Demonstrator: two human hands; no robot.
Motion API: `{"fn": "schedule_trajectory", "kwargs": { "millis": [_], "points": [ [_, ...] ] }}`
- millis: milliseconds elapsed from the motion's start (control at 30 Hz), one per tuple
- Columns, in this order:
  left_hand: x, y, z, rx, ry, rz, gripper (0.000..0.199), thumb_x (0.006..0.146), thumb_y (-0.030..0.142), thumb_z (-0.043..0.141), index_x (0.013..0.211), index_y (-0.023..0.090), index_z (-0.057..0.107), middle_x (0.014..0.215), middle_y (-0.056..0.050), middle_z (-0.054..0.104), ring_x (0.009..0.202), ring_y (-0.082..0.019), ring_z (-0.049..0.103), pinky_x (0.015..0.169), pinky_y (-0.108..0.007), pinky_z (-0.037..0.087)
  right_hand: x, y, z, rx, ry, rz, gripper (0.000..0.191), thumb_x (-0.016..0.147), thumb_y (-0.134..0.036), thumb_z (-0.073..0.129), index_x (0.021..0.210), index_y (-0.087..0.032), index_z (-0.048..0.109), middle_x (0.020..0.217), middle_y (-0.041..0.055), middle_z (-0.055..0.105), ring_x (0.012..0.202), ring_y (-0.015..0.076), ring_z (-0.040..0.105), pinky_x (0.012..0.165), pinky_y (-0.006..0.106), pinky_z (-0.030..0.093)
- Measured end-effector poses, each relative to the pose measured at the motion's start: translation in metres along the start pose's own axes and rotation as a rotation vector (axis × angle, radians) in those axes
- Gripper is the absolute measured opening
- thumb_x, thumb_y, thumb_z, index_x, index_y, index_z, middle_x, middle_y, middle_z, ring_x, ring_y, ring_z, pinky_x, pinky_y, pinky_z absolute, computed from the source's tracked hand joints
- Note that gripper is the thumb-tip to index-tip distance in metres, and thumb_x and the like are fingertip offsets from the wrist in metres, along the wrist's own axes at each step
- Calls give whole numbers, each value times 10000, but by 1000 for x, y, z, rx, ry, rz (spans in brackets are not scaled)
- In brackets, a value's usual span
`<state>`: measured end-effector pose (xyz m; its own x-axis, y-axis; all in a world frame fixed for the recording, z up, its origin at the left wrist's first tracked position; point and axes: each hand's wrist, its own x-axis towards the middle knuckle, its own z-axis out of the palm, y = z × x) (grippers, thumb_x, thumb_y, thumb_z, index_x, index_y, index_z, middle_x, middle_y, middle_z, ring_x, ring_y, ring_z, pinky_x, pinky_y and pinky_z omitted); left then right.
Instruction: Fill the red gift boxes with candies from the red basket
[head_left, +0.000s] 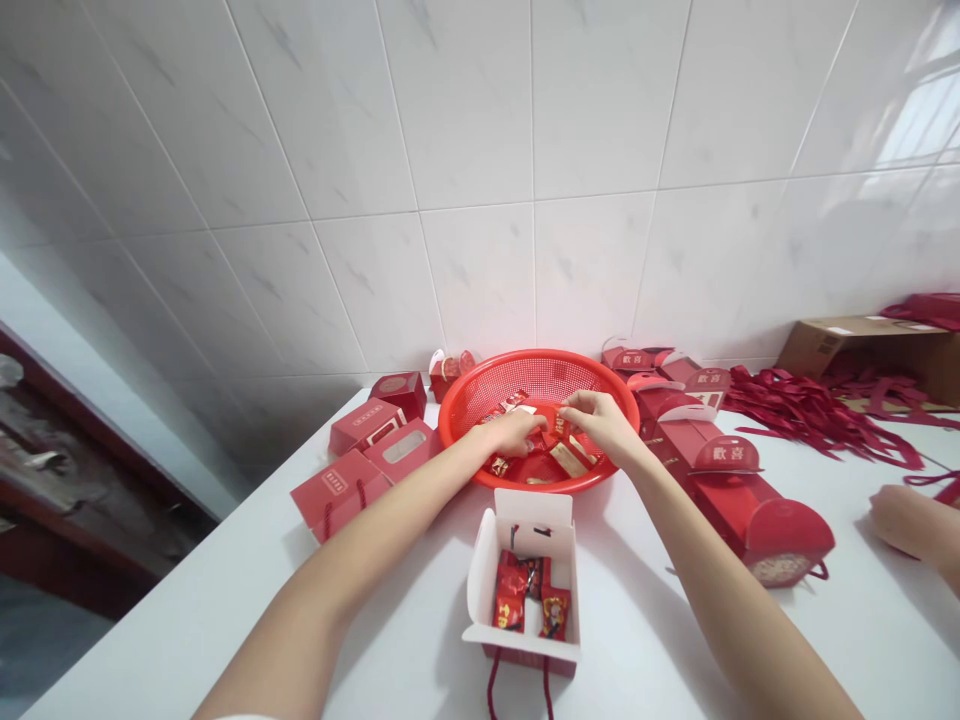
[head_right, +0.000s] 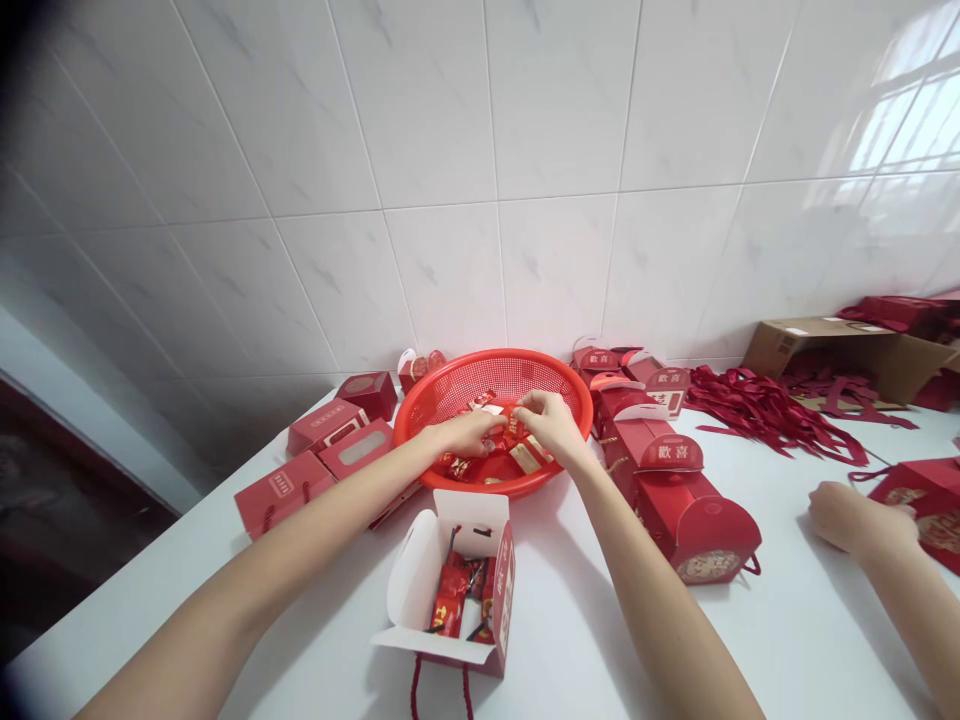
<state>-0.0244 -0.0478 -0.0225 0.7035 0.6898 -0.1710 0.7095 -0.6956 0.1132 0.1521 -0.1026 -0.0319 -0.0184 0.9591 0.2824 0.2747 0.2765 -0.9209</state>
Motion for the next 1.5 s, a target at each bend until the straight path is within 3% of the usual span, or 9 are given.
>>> {"fn": "schedule_trajectory", "kwargs": {
  "millis": [500, 733, 867, 1000, 1133, 1333, 1500],
  "points": [
    [-6, -7, -4, -170, 172, -4, 473, 723, -29, 526, 1124, 176, 669, 843, -42, 679, 874, -229, 631, 765, -290, 464, 0, -2, 0, 57, 11, -17, 214, 702, -394, 646, 684, -194, 573, 656, 9, 603, 660, 174, 603, 645, 301, 510],
    [-3, -20, 3, -324, 271, 24, 571, 804, -6, 467, 1334, 176, 570, 1053, -74, 711, 949, -196, 666, 822, -284, 521, -1, -5, 0, 67, 6, -11, 200, 701, -377, 644, 689, -188, 578, 664, 16, 620, 652, 169, 608, 629, 292, 500],
    [-6, -20, 1, -397, 335, 42, 638, 802, -20, 430, 1404, 176, 507, 1231, -89, 676, 1116, -199, 637, 937, -305, 513, -1, -6, -1, 77, 15, -11, 196, 702, -373, 644, 696, -185, 588, 680, 14, 625, 661, 166, 612, 634, 291, 503],
    [-16, -15, -3, -519, 400, 82, 534, 850, 21, 410, 1335, 168, 579, 1288, -87, 663, 1199, -205, 604, 1012, -322, 479, 0, -5, -3, 80, 29, -14, 192, 699, -364, 655, 692, -181, 596, 654, 13, 620, 623, 155, 592, 597, 279, 486],
    [-32, -9, -4, -598, 388, 55, 406, 916, 123, 406, 1240, 141, 650, 1187, -106, 703, 1126, -222, 636, 983, -347, 488, 0, -7, -4, 88, 14, -41, 210, 725, -387, 662, 723, -182, 618, 665, 15, 638, 615, 146, 588, 609, 276, 494],
    [-60, 0, -3, -668, 449, 53, 368, 911, 192, 454, 1192, 160, 689, 1133, -81, 717, 968, -207, 658, 882, -318, 506, -2, -12, 0, 75, -57, -75, 206, 703, -379, 694, 691, -178, 647, 651, 17, 651, 599, 145, 585, 594, 269, 479],
    [-73, 4, 0, -756, 392, 45, 335, 921, 260, 488, 1139, 149, 718, 1110, -96, 722, 931, -202, 659, 838, -309, 513, -3, -13, -1, 64, -81, -89, 219, 717, -393, 692, 691, -183, 633, 633, 10, 641, 588, 149, 590, 593, 275, 490]
  ]
}}
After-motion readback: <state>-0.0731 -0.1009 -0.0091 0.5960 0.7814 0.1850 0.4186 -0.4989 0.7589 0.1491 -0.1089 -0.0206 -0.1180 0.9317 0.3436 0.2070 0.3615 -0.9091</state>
